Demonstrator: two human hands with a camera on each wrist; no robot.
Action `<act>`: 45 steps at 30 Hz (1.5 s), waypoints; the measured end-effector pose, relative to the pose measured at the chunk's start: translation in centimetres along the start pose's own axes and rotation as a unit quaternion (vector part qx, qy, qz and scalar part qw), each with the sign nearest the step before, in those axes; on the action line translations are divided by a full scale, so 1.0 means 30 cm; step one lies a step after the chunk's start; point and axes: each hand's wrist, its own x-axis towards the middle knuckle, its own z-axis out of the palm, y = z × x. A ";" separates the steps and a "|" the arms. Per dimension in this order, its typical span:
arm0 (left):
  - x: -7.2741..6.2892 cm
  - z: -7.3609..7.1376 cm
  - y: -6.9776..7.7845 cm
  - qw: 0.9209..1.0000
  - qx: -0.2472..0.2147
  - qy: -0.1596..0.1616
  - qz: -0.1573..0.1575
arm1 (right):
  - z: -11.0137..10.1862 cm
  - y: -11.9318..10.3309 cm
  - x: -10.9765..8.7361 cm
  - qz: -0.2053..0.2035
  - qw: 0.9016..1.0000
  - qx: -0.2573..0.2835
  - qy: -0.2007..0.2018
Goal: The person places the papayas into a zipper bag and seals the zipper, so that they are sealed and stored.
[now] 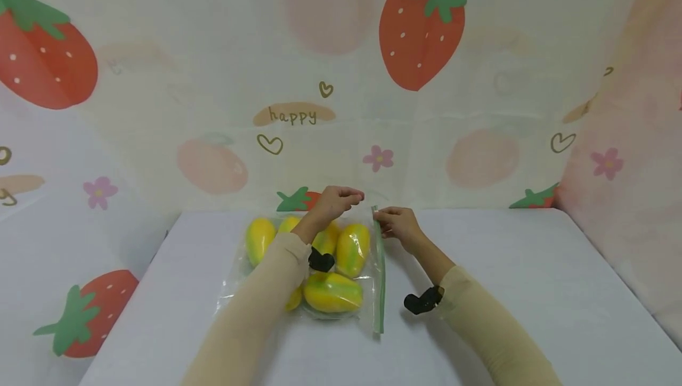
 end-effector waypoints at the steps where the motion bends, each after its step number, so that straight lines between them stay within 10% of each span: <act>1: 0.004 0.001 0.000 1.000 0.000 0.000 0.001 | 0.000 0.000 -0.002 -0.002 1.000 0.004 -0.002; 29: 0.057 0.097 -0.009 0.991 0.133 0.010 0.006 | -0.017 -0.006 -0.022 -0.041 0.998 0.002 -0.041; 45: 0.048 0.095 0.005 0.988 0.143 0.063 0.012 | 0.023 -0.009 -0.099 -0.022 0.999 -0.033 0.018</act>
